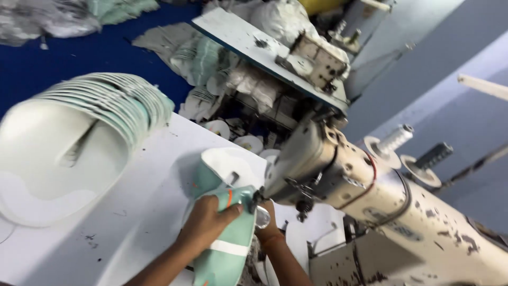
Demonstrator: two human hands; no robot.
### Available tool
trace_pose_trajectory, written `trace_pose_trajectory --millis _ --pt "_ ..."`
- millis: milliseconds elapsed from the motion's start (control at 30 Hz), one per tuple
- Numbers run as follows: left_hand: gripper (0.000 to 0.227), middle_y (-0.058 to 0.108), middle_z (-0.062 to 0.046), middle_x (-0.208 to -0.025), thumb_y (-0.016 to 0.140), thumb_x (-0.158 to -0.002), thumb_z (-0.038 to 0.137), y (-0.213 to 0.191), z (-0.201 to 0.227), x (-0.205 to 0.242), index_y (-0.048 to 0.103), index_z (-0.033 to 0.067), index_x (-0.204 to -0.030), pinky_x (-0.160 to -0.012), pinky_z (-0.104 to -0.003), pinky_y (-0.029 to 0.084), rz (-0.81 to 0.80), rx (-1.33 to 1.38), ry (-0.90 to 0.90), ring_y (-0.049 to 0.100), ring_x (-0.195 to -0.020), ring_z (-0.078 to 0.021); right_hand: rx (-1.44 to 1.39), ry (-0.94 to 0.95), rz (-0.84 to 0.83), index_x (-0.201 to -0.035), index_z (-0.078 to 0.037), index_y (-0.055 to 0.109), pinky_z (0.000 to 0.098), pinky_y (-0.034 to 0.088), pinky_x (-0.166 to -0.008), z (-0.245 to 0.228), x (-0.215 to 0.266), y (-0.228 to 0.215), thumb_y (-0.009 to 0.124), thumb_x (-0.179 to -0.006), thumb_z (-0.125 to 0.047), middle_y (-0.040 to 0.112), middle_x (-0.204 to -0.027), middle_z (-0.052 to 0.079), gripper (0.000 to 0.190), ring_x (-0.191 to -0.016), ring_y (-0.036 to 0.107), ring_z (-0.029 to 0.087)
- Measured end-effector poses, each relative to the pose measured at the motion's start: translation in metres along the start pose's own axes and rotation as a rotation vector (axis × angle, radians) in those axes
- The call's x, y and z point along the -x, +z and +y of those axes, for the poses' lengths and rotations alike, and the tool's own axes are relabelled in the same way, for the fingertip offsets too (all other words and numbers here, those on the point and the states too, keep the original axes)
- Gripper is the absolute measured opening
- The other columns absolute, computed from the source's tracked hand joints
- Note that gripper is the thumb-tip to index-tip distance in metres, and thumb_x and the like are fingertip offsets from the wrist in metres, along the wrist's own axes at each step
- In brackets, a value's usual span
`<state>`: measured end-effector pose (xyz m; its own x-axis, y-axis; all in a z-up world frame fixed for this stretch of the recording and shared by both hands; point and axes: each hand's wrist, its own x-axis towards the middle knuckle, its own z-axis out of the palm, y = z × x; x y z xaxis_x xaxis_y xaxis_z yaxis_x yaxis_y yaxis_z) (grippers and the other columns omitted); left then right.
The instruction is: The person uses a sewing machine to stitch light green and white fabric masks. They repeatedly pick up a mask, guide it under the needle, and sew along the edges before moving the finished item aside.
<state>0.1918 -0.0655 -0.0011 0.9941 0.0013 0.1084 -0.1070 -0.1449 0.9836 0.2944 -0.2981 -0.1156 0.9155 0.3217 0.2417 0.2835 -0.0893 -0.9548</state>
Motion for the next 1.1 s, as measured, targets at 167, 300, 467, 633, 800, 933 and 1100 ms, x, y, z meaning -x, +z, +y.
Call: trace_pose_trajectory --millis 167,300,467,633,800,933,1100 --pt "0.06 0.049 -0.014 -0.052 0.081 -0.09 0.037 0.011 -0.021 -0.002 0.058 -0.0128 -0.066 -0.047 -0.04 0.038 -0.006 -0.203 -0.021 0.045 -0.047 -0.0172 -0.366 0.091 0.182 -0.112 0.004 0.065 0.0379 0.053 -0.075 0.011 -0.015 0.013 0.068 -0.099 -0.011 0.068 -0.1 0.01 0.02 -0.088 0.063 0.022" --pt "0.029 0.058 -0.001 -0.05 0.076 -0.084 0.033 0.008 -0.023 -0.006 0.072 0.0045 -0.079 -0.045 -0.035 0.044 0.015 0.096 0.166 0.053 -0.045 -0.01 -0.237 0.03 0.344 -0.102 0.002 0.062 0.0344 0.047 -0.068 -0.046 -0.031 0.03 0.064 -0.103 -0.016 0.062 -0.09 0.008 0.018 -0.079 0.056 0.019" --pt "0.06 0.047 -0.008 -0.046 0.082 -0.084 0.038 0.007 -0.025 -0.006 0.051 -0.0039 -0.055 -0.04 -0.041 0.035 -0.047 -0.139 -0.009 0.04 -0.042 -0.0142 -0.03 0.105 0.641 -0.089 0.0 0.058 0.0302 0.041 -0.059 -0.089 0.046 0.033 0.058 -0.109 -0.022 0.054 -0.077 0.005 0.029 -0.068 0.048 0.016" --pt "0.046 0.057 -0.003 -0.049 0.08 -0.085 0.032 -0.002 -0.001 -0.002 0.062 -0.002 -0.059 -0.04 -0.036 0.039 -0.058 0.016 -0.074 0.048 -0.046 -0.0082 -0.069 0.328 0.408 -0.097 0.001 0.067 0.0248 0.047 -0.068 -0.121 0.139 0.083 0.061 -0.101 -0.02 0.063 -0.08 0.0 0.022 -0.075 0.055 0.009" --pt "0.025 0.07 -0.001 -0.06 0.075 -0.085 0.027 -0.001 0.017 -0.009 0.077 0.0019 -0.08 -0.047 -0.031 0.048 -0.084 0.182 -0.107 0.059 -0.052 -0.0058 -0.235 0.391 0.415 -0.102 0.005 0.073 0.0285 0.053 -0.072 -0.143 0.137 0.088 0.063 -0.098 -0.017 0.073 -0.083 0.006 0.024 -0.076 0.062 0.012" --pt "0.028 0.074 -0.005 -0.062 0.078 -0.085 0.028 -0.001 0.02 -0.021 0.08 -0.0002 -0.084 -0.05 -0.032 0.049 -0.058 0.041 -0.175 0.061 -0.054 -0.0083 -0.258 0.37 0.335 -0.105 0.008 0.074 0.0308 0.056 -0.071 -0.137 0.127 0.076 0.068 -0.096 -0.013 0.074 -0.085 0.009 0.023 -0.076 0.066 0.014" --pt "0.029 0.073 -0.005 -0.064 0.08 -0.084 0.028 0.007 0.015 -0.041 0.079 -0.001 -0.082 -0.052 -0.031 0.05 -0.037 0.107 -0.218 0.063 -0.056 -0.0093 -0.333 0.36 0.333 -0.105 0.006 0.075 0.0296 0.054 -0.068 -0.134 0.115 0.071 0.068 -0.096 -0.009 0.072 -0.083 0.007 0.019 -0.073 0.064 0.013"
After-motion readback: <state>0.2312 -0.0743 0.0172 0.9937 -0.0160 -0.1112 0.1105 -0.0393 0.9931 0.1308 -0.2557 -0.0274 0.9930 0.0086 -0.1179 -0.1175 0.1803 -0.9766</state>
